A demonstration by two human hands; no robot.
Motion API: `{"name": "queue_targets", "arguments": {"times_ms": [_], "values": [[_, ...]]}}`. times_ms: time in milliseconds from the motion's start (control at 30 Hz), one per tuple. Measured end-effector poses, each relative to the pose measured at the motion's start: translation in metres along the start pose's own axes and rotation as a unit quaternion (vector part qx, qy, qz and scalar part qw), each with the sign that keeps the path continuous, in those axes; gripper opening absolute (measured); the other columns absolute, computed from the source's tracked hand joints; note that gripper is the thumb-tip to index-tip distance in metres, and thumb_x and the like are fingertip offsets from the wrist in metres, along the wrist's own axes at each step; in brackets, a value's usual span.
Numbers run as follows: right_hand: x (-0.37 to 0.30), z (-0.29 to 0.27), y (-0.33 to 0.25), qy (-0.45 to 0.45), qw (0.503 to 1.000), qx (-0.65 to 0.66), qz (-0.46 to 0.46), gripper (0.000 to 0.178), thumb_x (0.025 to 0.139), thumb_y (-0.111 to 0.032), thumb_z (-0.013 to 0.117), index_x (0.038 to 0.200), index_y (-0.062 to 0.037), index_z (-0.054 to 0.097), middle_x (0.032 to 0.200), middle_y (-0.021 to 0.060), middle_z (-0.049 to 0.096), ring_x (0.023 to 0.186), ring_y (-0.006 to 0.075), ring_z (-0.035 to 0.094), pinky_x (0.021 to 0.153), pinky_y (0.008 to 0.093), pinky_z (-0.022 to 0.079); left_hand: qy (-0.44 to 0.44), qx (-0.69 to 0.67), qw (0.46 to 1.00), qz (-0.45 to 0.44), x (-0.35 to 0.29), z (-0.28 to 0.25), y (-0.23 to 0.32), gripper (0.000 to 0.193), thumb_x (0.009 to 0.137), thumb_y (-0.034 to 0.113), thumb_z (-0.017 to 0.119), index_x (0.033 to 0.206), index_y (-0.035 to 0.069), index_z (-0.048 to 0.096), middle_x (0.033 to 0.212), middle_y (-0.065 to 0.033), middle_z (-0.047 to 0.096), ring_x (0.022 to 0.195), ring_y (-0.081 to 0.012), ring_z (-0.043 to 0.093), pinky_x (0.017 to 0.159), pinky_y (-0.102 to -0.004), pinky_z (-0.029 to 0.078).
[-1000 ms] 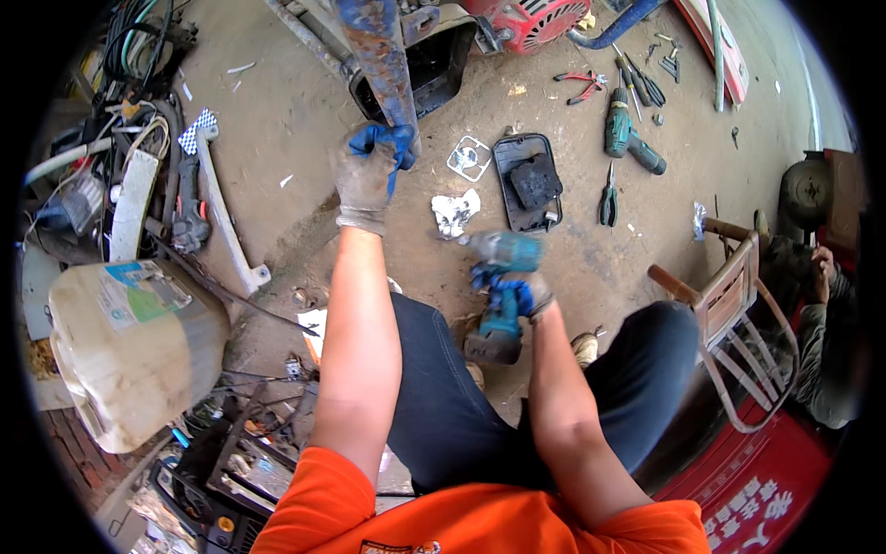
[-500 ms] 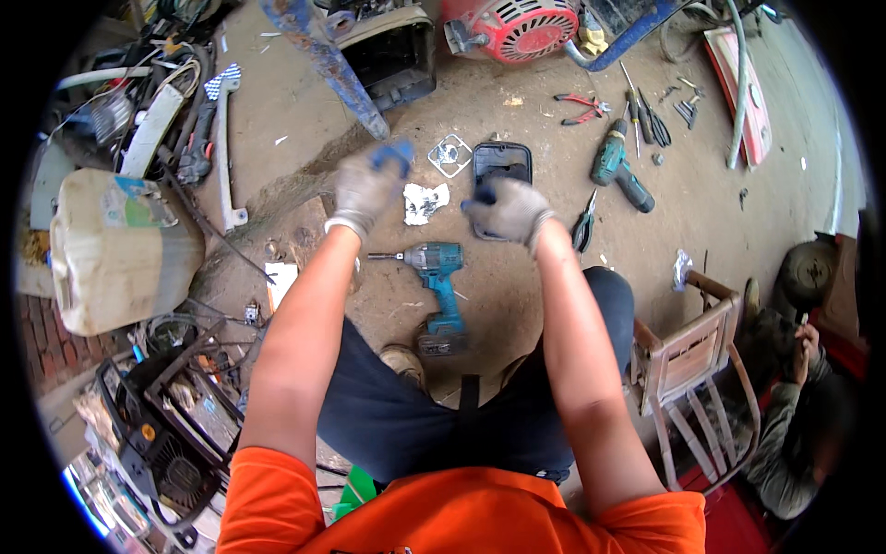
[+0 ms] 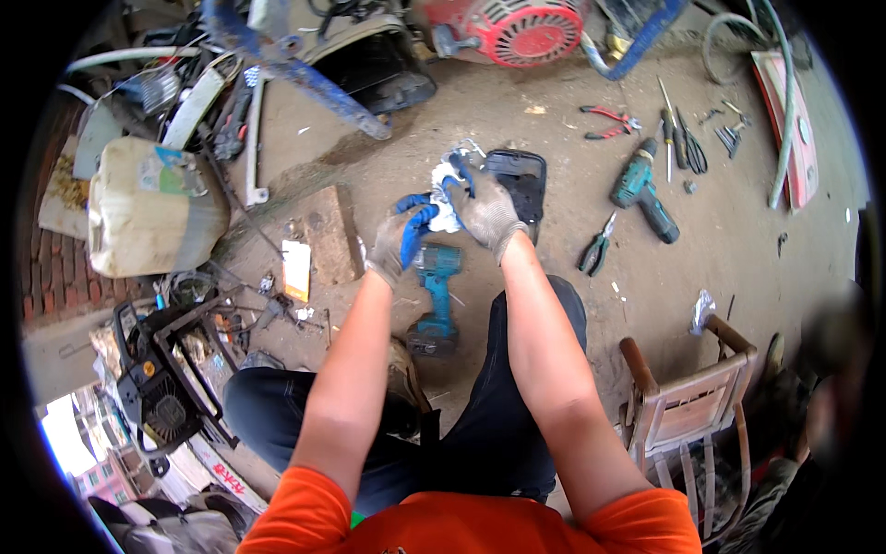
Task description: The person uses a cordless impact wrench to tighten bolts on a blue metal frame attached to a small engine. They wipe the area with a cloth, then handle a white plastic component and a black plastic cover, placing them into the engine compartment.
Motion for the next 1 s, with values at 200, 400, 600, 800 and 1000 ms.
{"name": "queue_targets", "arguments": {"times_ms": [200, 400, 600, 800, 1000], "values": [[0.006, 0.063, -0.014, -0.158, 0.964, 0.189, -0.098, 0.035, 0.087, -0.024, 0.054, 0.116, -0.0056, 0.061, 0.108, 0.0228, 0.063, 0.102, 0.0381, 0.059, 0.089, 0.0405, 0.047, 0.006, -0.274, 0.961, -0.015, -0.011, -0.032, -0.006, 0.014, 0.09, 0.014, 0.053, 0.099, 0.006, 0.062, 0.098, -0.0071, 0.064, 0.093, -0.0227, 0.061, 0.085, -0.0403, 0.051], [0.013, 0.005, -0.004, 0.036, 0.986, -0.157, -0.034, 0.024, 0.082, -0.018, 0.058, 0.096, 0.0, 0.066, 0.088, 0.0253, 0.064, 0.084, 0.0385, 0.064, 0.075, 0.0413, 0.051, -0.082, -0.268, 0.958, -0.059, 0.004, -0.001, -0.006, 0.032, 0.094, 0.026, 0.05, 0.117, 0.005, 0.058, 0.119, -0.0118, 0.062, 0.102, -0.0255, 0.062, 0.086, -0.0389, 0.052], [-0.003, -0.094, 0.046, 0.25, 0.959, 0.095, 0.088, 0.026, 0.085, -0.016, 0.055, 0.099, 0.0041, 0.064, 0.082, 0.0199, 0.067, 0.074, 0.0256, 0.066, 0.067, 0.0363, 0.049, 0.124, 0.335, 0.933, 0.05, 0.058, 0.013, 0.013, 0.051, 0.083, 0.033, 0.061, 0.124, 0.004, 0.053, 0.125, -0.0151, 0.057, 0.112, -0.0322, 0.057, 0.095, -0.0403, 0.045], [-0.043, -0.129, 0.056, 0.27, 0.932, 0.235, 0.053, 0.022, 0.089, -0.009, 0.055, 0.1, 0.0072, 0.063, 0.08, 0.0048, 0.065, 0.068, 0.0092, 0.058, 0.057, 0.024, 0.047, 0.037, 0.633, 0.773, -0.004, 0.092, 0.053, 0.022, 0.096, 0.071, 0.033, 0.072, 0.147, 0.006, 0.02, 0.143, -0.0172, 0.039, 0.128, -0.0332, 0.044, 0.104, -0.0389, 0.038], [-0.055, -0.147, 0.064, 0.281, 0.906, 0.307, 0.073, 0.023, 0.093, -0.013, 0.054, 0.104, 0.0053, 0.062, 0.086, 0.0027, 0.065, 0.07, 0.0077, 0.059, 0.06, 0.022, 0.048, 0.077, 0.665, 0.742, 0.031, 0.108, 0.048, 0.004, 0.084, 0.077, 0.03, 0.067, 0.145, 0.005, 0.023, 0.139, -0.0188, 0.043, 0.124, -0.0328, 0.047, 0.101, -0.0395, 0.041]]}}
Point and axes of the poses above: each hand's wrist, its own x-axis towards the middle knuckle, its own z-axis out of the palm, y = z × x, the point moved 6 cm from there along x, towards the middle knuckle
